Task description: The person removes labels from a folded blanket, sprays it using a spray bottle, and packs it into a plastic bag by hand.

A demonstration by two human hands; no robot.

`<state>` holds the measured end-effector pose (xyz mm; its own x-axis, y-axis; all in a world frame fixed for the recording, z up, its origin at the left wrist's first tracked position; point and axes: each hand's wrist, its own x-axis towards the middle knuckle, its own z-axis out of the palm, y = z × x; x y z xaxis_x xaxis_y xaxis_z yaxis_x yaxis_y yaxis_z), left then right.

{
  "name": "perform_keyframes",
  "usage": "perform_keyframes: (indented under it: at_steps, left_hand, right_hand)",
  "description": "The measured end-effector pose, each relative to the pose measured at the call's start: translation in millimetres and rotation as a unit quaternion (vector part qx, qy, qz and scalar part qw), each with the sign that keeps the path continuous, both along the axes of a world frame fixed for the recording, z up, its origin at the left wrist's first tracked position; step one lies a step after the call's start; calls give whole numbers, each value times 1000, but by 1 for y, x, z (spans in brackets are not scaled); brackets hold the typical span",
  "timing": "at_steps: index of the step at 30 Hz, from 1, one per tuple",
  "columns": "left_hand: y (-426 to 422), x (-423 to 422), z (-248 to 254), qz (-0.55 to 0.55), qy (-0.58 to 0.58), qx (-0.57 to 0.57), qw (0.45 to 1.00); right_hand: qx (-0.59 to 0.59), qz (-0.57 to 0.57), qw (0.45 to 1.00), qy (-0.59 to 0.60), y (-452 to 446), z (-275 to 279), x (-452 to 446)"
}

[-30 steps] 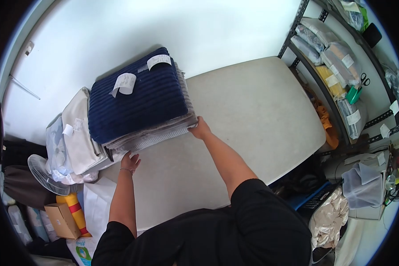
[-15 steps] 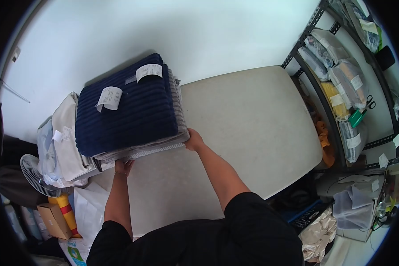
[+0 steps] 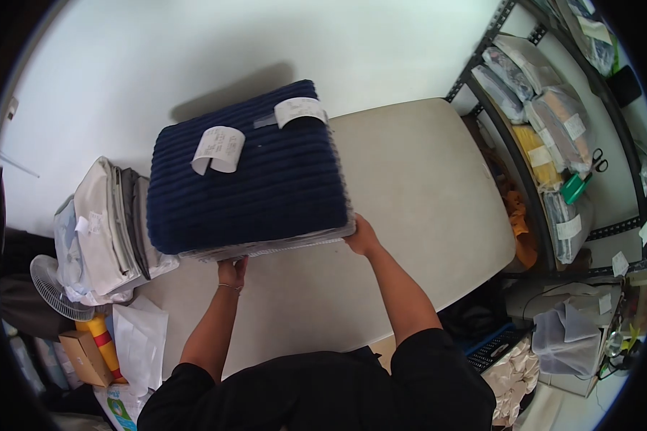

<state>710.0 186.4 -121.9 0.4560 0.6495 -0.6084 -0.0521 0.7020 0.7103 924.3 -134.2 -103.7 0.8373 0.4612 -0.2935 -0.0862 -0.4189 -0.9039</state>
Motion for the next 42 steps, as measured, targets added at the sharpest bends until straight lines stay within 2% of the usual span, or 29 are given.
perform_keyframes:
  at_steps: [2,5,8,10,12,18,20,22,26,28,30,31,32,33,34,35,36,37,38,39,40,41,42]
  left_hand:
    - [-36,25,5,-21,-8,-25,999]
    - [-94,69,8,-69,-4,-48,996]
    - [-156,122,8,-110,-12,-49,993]
    - [-195,159,9,-124,-27,-56,990]
    - [-228,200,7,-149,-21,-62,987]
    - [-298,314,0,-232,-29,-22,972]
    - [-308,345,12,-264,-21,-9,964]
    - [-314,369,27,-293,29,12,956]
    - [-310,391,7,-276,-18,43,960]
    - [-299,382,14,-346,6,50,937]
    - [-281,372,35,-368,148,119,910]
    - [-236,382,-24,-278,108,210,931]
    - [-192,392,-80,-193,72,308,929]
    - [-190,386,1,-83,23,326,941]
    - [-173,391,27,-45,-80,373,923]
    - [-175,391,82,-116,-107,359,920]
    - [-181,392,138,-187,-134,342,911]
    - [-184,399,172,-259,-144,293,909]
    - [-187,410,194,-329,-154,243,899]
    - [-187,422,205,-331,-156,242,898]
    - [-187,434,214,-425,-112,175,881]
    - [-187,444,220,-512,-66,105,850]
    - [-186,453,221,-512,-69,106,850]
  right_hand:
    - [-72,-23,996,-45,-45,1,12]
    - [-106,-52,989,-86,-114,21,27]
    - [-102,-94,981,-133,-189,7,53]
    - [-99,-123,982,-103,-232,4,71]
    - [-96,-198,974,-54,-267,4,93]
    - [-59,-293,953,-43,-348,-2,158]
    - [-44,-316,947,-30,-359,-6,169]
    - [-3,-339,938,-73,-356,0,173]
    - [-8,-341,939,-46,-362,-18,180]
    - [11,-328,942,-66,-365,-26,177]
    - [-2,-333,942,-47,-367,-9,167]
    - [-18,-339,940,-29,-370,3,164]
    - [-36,-351,933,-70,-384,11,163]
    - [-55,-362,924,-110,-398,19,161]
    - [19,-410,907,-97,-403,43,164]
    - [92,-456,881,-83,-403,75,169]
    - [149,-440,883,-63,-402,102,176]
    - [207,-423,881,-45,-400,126,185]
    - [236,-401,885,3,-394,148,194]
    - [266,-377,886,49,-385,166,204]
    - [266,-378,885,47,-373,185,210]
    - [263,-383,880,102,-359,201,214]
    - [259,-385,872,156,-351,211,219]
